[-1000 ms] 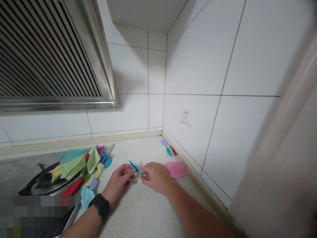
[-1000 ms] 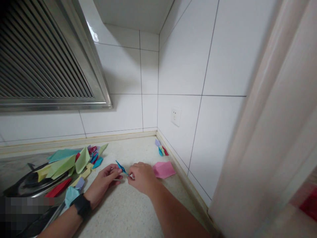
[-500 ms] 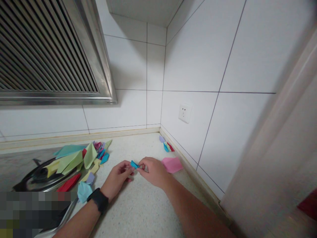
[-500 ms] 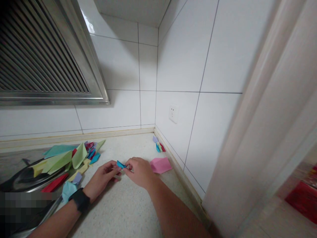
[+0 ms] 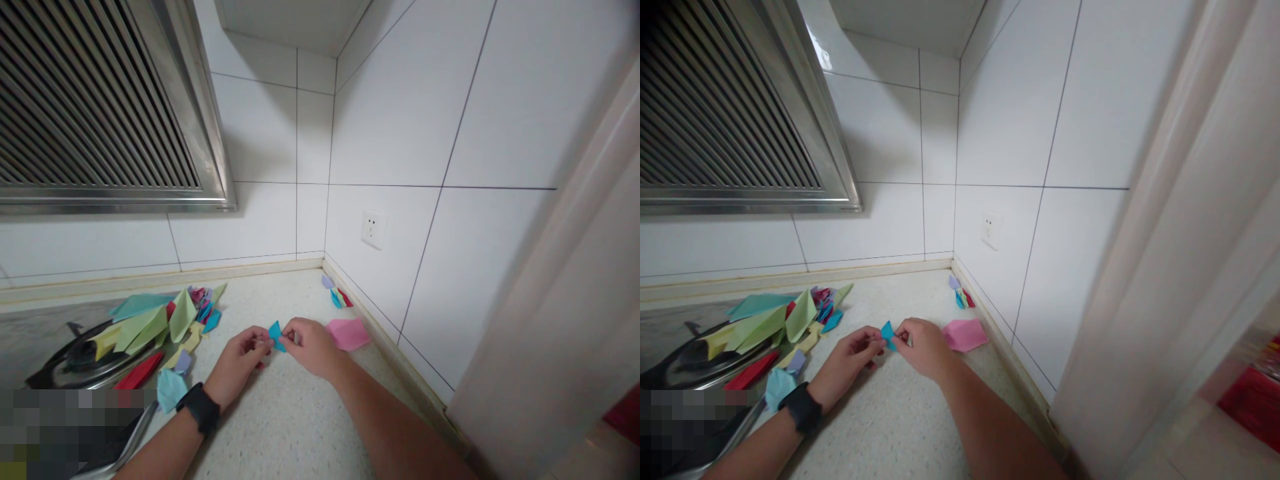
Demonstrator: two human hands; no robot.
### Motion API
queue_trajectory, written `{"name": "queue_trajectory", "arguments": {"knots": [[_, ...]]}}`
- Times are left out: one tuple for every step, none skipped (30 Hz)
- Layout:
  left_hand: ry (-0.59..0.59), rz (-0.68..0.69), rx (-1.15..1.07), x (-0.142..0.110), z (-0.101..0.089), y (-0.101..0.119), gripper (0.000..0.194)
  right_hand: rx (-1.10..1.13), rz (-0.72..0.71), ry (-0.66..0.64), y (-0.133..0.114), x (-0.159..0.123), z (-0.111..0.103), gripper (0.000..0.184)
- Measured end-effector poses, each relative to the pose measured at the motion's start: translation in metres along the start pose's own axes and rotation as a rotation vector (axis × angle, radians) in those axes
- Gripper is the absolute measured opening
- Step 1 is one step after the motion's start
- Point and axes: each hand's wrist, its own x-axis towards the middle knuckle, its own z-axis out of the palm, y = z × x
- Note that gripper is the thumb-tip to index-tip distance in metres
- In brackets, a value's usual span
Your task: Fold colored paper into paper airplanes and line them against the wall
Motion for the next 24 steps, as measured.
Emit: {"name": "queue_trajectory", "arguments": {"knots": [[0.004, -0.001, -0.001, 0.000, 0.000, 0.001, 0.029, 0.017, 0.011, 0.001, 0.000, 0.000, 0.001, 0.004], [0.005, -0.001, -0.002, 0.000, -0.001, 0.001, 0.030, 0.032, 0.022, -0.001, 0.001, 0.000, 0.002, 0.005], [0.005, 0.003, -0.004, 0.000, -0.001, 0.001, 0.030, 0.046, 0.033, -0.004, 0.001, 0.000, 0.002, 0.005], [0.002, 0.009, -0.005, 0.000, -0.001, 0.000, 0.031, 0.057, 0.044, -0.005, 0.002, 0.000, 0.003, 0.006], [0.001, 0.015, -0.008, 0.000, -0.001, 0.000, 0.031, 0.067, 0.053, -0.005, 0.002, 0.000, 0.004, 0.007], [-0.002, 0.017, -0.010, 0.000, -0.001, -0.001, 0.031, 0.075, 0.062, -0.004, 0.003, 0.000, 0.005, 0.007], [-0.008, 0.016, -0.012, 0.000, 0.000, -0.001, 0.032, 0.083, 0.068, 0.000, 0.003, 0.000, 0.005, 0.008], [-0.013, 0.014, -0.012, 0.000, 0.000, -0.001, 0.032, 0.089, 0.073, 0.004, 0.004, 0.000, 0.006, 0.008], [-0.017, 0.012, -0.011, 0.000, 0.000, 0.000, 0.033, 0.093, 0.077, 0.005, 0.004, 0.000, 0.006, 0.008], [-0.021, 0.011, -0.009, 0.000, 0.000, 0.000, 0.033, 0.097, 0.080, 0.006, 0.005, 0.000, 0.007, 0.008], [-0.022, 0.012, -0.006, -0.001, 0.000, 0.001, 0.033, 0.100, 0.083, 0.006, 0.005, 0.000, 0.007, 0.008], [-0.027, 0.013, -0.001, -0.001, 0.000, 0.002, 0.033, 0.102, 0.084, 0.007, 0.006, 0.000, 0.007, 0.008], [-0.033, 0.015, 0.004, -0.002, 0.000, 0.004, 0.033, 0.103, 0.085, 0.009, 0.006, 0.000, 0.007, 0.008], [-0.042, 0.015, 0.008, -0.003, 0.000, 0.004, 0.033, 0.103, 0.086, 0.012, 0.007, 0.001, 0.008, 0.008], [-0.052, 0.016, 0.011, -0.003, -0.001, 0.005, 0.033, 0.102, 0.087, 0.016, 0.008, 0.001, 0.008, 0.007], [-0.059, 0.016, 0.014, -0.004, -0.001, 0.006, 0.033, 0.101, 0.087, 0.019, 0.008, 0.001, 0.008, 0.007], [-0.061, 0.017, 0.018, -0.004, -0.001, 0.007, 0.034, 0.099, 0.087, 0.019, 0.009, 0.001, 0.008, 0.007], [-0.061, 0.017, 0.023, -0.004, -0.001, 0.008, 0.034, 0.096, 0.086, 0.018, 0.009, 0.001, 0.008, 0.008], [-0.058, 0.018, 0.029, -0.004, -0.001, 0.009, 0.035, 0.092, 0.082, 0.015, 0.009, 0.000, 0.008, 0.008], [-0.057, 0.018, 0.038, -0.004, -0.001, 0.010, 0.035, 0.087, 0.077, 0.012, 0.009, 0.000, 0.008, 0.008], [-0.057, 0.016, 0.046, -0.004, -0.001, 0.011, 0.035, 0.080, 0.072, 0.011, 0.009, 0.000, 0.008, 0.008], [-0.057, 0.013, 0.054, -0.004, -0.001, 0.012, 0.035, 0.073, 0.067, 0.012, 0.008, -0.001, 0.007, 0.008], [-0.059, 0.009, 0.060, -0.004, -0.001, 0.013, 0.036, 0.066, 0.064, 0.013, 0.008, -0.001, 0.007, 0.008], [-0.060, 0.004, 0.064, -0.004, -0.001, 0.013, 0.036, 0.060, 0.063, 0.015, 0.008, -0.001, 0.006, 0.008]]}}
